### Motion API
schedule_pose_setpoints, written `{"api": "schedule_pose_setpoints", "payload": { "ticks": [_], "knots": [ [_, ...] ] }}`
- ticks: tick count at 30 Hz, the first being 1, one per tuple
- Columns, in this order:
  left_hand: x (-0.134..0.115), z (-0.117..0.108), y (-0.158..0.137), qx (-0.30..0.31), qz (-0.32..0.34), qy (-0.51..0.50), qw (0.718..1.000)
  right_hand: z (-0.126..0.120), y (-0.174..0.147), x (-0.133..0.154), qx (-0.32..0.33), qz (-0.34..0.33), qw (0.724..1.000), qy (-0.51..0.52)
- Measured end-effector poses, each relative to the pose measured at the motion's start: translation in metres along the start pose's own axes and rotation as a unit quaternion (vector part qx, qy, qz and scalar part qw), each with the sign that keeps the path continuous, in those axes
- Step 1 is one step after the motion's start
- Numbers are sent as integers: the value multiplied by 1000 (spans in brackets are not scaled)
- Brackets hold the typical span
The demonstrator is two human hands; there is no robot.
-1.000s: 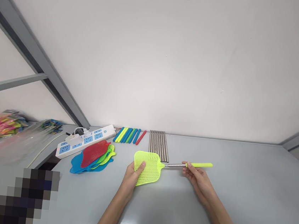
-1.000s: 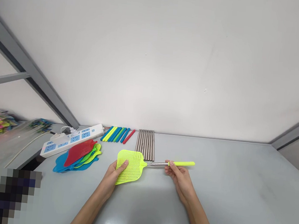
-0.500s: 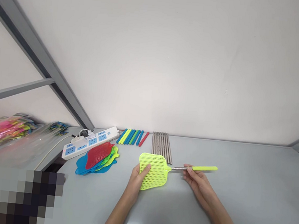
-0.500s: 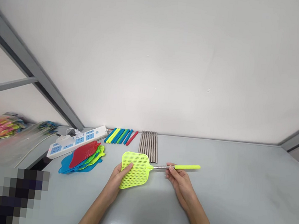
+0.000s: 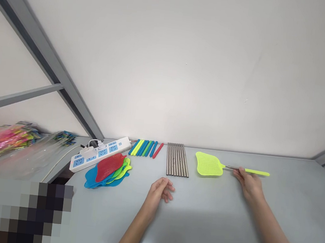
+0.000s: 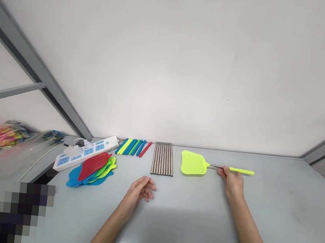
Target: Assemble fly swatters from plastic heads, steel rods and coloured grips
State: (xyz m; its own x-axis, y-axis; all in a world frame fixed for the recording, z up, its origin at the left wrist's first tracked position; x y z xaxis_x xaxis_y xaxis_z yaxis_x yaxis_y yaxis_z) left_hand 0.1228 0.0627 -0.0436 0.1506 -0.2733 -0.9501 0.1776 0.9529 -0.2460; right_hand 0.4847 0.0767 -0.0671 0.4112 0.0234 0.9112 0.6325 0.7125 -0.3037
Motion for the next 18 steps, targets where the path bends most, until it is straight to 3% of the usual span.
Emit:
{"api": "schedule_pose_setpoints", "payload": {
  "ticks": [7,11,18],
  "knots": [
    [4,1,0,-4,1,18,1000,2,29,9,-55,-57,994,-73],
    [5,2,2,1,9,33,999,21,33,4,-40,-68,990,-121],
    [7,2,3,6,13,37,999,51,45,-6,12,-21,983,-181]
  ]
}}
Point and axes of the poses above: each hand's wrist, its own y-axis towards the middle knuckle, its own z-axis out of the palm, x = y × z, the point moved 9 cm from there along y, towards the middle knuckle, and after that the axes turned 3 degrees about z, right-handed, at the moved point
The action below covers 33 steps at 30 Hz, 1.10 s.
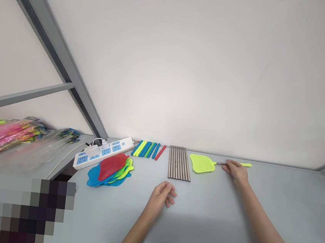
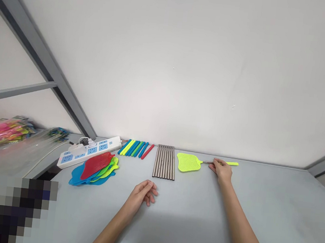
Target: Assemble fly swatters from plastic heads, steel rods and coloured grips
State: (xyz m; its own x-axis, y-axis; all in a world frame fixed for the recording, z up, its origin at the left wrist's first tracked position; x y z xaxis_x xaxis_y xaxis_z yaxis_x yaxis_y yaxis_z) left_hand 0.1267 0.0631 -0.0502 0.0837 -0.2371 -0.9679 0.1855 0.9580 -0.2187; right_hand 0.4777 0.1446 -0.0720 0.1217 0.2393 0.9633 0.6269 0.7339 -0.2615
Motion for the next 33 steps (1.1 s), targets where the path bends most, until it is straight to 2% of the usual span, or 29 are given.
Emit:
{"api": "schedule_pose_setpoints", "payload": {
  "ticks": [8,17,21,24,25,26,28,30,33],
  "knots": [
    [3,-1,1,2,-1,1,1000,-1,5,0,-4,19,1000,-19],
    [3,-1,2,2,-2,-2,1000,1,2,3,24,52,998,35],
    [2,-3,2,-9,4,8,1000,4,-21,17,76,45,993,72],
    [-15,-12,3,-45,61,78,994,13,-63,14,135,39,986,92],
    [-25,-16,4,-63,92,122,986,20,-81,8,160,47,981,97],
    [-38,-20,4,-80,127,174,973,31,-101,0,213,67,968,110],
    [-65,-28,5,-109,189,284,934,53,-139,-17,304,113,940,109],
    [-88,-41,7,-133,224,367,893,65,-160,-26,328,121,932,93],
    [-108,-70,7,-175,228,476,831,75,-161,-24,318,98,942,39]
  ]
}}
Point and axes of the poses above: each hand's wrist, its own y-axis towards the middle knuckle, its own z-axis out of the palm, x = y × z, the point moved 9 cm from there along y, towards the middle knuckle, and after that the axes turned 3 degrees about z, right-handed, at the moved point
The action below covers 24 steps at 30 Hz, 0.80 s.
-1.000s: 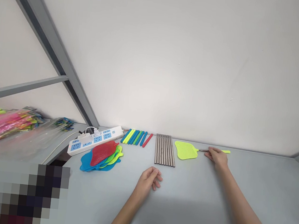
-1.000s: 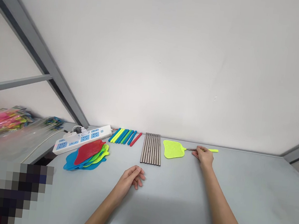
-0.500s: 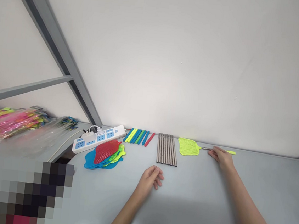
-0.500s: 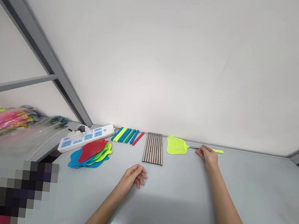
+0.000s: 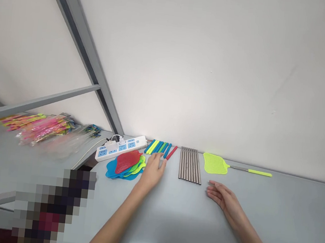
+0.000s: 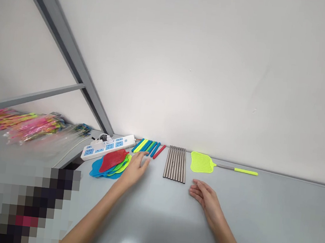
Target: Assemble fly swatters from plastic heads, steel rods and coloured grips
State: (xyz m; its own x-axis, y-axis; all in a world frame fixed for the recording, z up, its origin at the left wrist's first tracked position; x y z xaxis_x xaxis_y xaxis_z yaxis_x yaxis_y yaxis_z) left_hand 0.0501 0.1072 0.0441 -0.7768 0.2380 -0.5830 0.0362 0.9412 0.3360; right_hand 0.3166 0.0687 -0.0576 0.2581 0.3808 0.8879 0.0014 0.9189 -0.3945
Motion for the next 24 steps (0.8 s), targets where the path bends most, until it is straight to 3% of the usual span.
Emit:
{"api": "schedule_pose_setpoints", "payload": {
  "ticks": [2,5,8,10,17,24],
  "knots": [
    [20,-16,2,-15,-17,102,995,0,12,5,-21,5,996,-83],
    [57,-35,-5,-33,-92,221,970,6,32,10,-23,13,976,-214],
    [83,-35,-14,-5,-136,250,959,14,46,8,-20,7,967,-255],
    [90,-31,-19,21,-129,256,958,18,50,8,-24,-5,962,-272],
    [89,-38,-36,-40,-81,188,978,18,51,9,-22,-6,955,-296],
    [60,-65,-42,-130,-39,157,978,22,53,9,-29,-21,952,-304]
  ]
}}
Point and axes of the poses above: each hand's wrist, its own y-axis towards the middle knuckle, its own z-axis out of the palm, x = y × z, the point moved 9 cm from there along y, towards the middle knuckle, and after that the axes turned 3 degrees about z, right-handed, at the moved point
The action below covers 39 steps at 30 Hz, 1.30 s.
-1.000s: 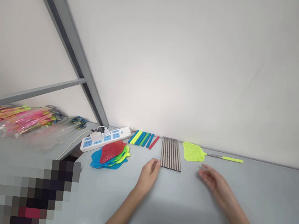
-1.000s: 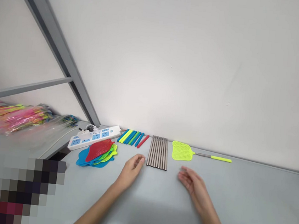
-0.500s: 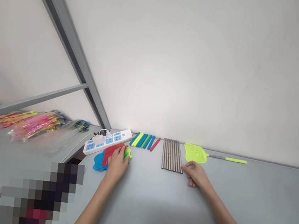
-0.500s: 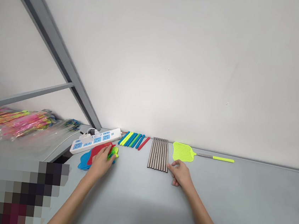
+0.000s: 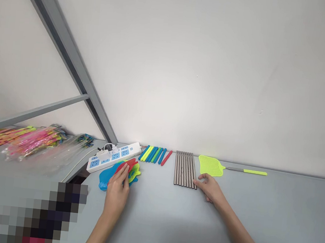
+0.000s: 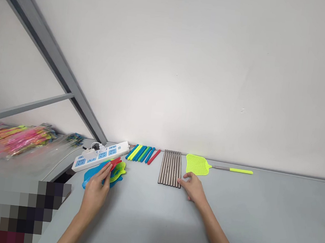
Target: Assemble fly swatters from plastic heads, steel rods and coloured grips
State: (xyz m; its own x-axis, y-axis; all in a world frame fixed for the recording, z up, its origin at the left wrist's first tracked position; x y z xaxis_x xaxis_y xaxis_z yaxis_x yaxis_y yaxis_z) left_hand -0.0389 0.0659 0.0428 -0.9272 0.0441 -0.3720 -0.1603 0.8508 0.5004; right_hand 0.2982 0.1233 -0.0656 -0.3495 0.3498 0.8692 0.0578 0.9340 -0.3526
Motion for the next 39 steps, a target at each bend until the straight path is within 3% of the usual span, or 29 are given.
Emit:
{"api": "schedule_pose_setpoints", "payload": {
  "ticks": [6,10,16,21,27,33,39],
  "knots": [
    [-51,-32,2,-25,64,-15,998,-11,-3,-5,-35,8,999,16],
    [-86,-34,-18,7,114,-50,992,-23,-11,-6,-67,2,998,1],
    [-116,8,-76,163,116,-94,975,-34,-19,-2,-85,-13,994,-73],
    [-138,47,-109,289,130,-131,939,-49,-28,-1,-114,-39,985,-125],
    [-141,73,-124,418,107,-140,891,-51,-36,-2,-129,-42,974,-181],
    [-120,67,-103,369,62,-157,914,-43,-35,3,-119,-60,969,-206],
    [-110,71,-92,357,50,-155,920,-54,-34,-13,-113,-24,987,-110]
  ]
}}
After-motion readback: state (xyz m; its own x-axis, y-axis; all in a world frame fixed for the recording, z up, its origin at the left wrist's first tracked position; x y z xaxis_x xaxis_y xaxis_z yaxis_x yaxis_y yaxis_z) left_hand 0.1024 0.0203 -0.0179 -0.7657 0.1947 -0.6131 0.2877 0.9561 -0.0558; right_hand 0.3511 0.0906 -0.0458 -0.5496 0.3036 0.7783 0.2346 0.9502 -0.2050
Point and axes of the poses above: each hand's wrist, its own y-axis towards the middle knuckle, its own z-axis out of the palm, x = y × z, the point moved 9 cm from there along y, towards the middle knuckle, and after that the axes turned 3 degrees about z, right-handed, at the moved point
